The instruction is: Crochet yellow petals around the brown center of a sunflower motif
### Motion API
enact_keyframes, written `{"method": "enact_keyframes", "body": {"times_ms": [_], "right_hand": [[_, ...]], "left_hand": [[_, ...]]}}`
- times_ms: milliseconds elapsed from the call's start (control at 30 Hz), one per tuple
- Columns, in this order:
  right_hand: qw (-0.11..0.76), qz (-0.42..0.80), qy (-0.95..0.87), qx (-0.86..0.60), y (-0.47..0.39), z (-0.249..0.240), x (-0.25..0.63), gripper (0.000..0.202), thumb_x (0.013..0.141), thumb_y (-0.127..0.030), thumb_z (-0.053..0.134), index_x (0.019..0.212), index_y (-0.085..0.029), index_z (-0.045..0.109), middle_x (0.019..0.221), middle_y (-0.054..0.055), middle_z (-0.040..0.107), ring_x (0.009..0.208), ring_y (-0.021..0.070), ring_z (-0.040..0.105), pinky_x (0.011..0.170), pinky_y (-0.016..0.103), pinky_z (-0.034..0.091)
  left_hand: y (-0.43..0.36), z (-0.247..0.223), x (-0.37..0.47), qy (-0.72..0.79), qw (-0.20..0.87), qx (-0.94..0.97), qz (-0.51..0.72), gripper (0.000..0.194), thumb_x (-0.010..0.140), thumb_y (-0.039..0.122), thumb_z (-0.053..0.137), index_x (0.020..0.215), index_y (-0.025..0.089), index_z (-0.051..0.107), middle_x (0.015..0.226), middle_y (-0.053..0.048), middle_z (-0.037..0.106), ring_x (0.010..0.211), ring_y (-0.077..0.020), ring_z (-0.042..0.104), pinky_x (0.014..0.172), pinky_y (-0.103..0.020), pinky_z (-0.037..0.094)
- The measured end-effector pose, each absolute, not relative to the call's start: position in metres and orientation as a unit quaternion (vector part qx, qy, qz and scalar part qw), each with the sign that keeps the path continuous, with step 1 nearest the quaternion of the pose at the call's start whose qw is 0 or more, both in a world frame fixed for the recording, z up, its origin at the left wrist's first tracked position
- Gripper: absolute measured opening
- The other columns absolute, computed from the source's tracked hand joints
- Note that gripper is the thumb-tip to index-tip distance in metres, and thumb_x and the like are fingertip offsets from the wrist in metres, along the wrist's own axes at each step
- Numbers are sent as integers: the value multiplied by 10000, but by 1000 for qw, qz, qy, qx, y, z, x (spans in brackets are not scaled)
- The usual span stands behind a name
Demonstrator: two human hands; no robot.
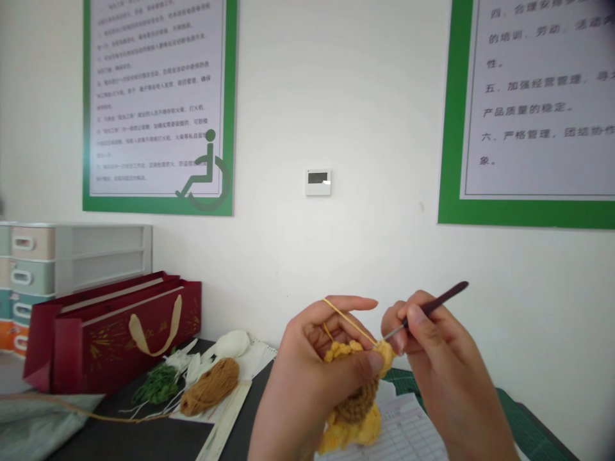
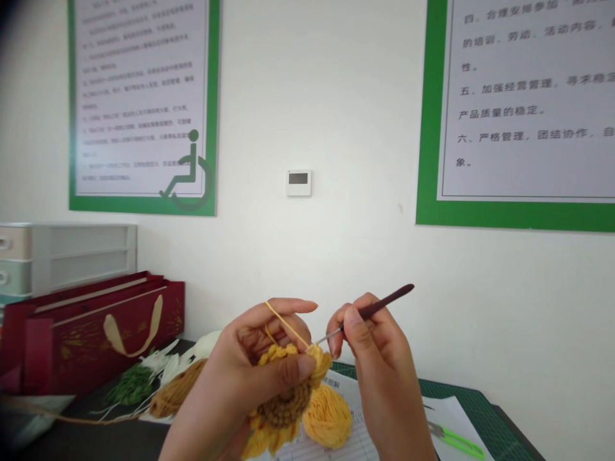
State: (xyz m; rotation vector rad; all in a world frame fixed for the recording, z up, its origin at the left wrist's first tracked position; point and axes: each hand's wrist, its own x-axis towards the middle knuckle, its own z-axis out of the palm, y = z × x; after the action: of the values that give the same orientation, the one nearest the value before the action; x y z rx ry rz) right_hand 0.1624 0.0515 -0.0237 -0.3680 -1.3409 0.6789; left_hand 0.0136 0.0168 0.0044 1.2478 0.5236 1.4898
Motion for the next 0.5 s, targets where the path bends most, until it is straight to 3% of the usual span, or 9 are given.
{"method": "enact_keyframes", "body": {"times_ms": [100, 167, 267, 333, 400, 500], "right_hand": [[705, 293, -637, -107, 57, -24, 160, 198, 986, -317, 619, 825, -245, 529, 715, -14, 603, 648, 139, 565, 587, 262, 486], [715, 165, -674, -85, 59, -27, 163, 65, 955, -207, 646, 924, -255, 615, 774, 0, 634, 703, 158, 602, 608, 289, 501], [700, -108, -700, -87, 62, -33, 169, 280, 849, -32, 688, 1001, -266, 715, 816, 15, 688, 754, 188, 627, 641, 345, 514], [703, -213, -674, -73, 62, -37, 168, 344, 809, 12, 697, 989, -280, 731, 808, 9, 707, 714, 190, 612, 613, 361, 495], [743, -174, -646, -34, 62, -38, 162, 270, 856, -39, 685, 985, -273, 719, 763, 8, 692, 661, 188, 588, 582, 370, 477], [781, 54, -622, 10, 58, -35, 152, 70, 963, -188, 637, 995, -243, 666, 692, 0, 627, 623, 178, 555, 577, 372, 475]], "left_hand": [[18, 4, 13, 212, 533, 513, 638, 395, 637, 158, 941, 1010, 194, 817, 716, -2, 693, 667, -127, 619, 647, -234, 501], [20, 3, 13, 212, 529, 507, 646, 415, 637, 156, 946, 1030, 195, 820, 726, -3, 692, 671, -126, 618, 646, -231, 509], [23, 0, 15, 195, 575, 487, 628, 525, 611, 138, 963, 1110, 196, 810, 744, -3, 696, 653, -120, 631, 629, -223, 513], [25, -3, 17, 165, 639, 463, 592, 589, 599, 99, 957, 1160, 177, 797, 761, -10, 702, 644, -122, 649, 650, -240, 536], [28, -5, 18, 134, 698, 433, 554, 626, 571, 40, 938, 1172, 142, 793, 779, -22, 713, 659, -134, 672, 688, -264, 564], [29, -4, 16, 105, 727, 426, 528, 646, 540, -9, 912, 1162, 123, 798, 759, -27, 720, 685, -147, 690, 692, -259, 571]]}}
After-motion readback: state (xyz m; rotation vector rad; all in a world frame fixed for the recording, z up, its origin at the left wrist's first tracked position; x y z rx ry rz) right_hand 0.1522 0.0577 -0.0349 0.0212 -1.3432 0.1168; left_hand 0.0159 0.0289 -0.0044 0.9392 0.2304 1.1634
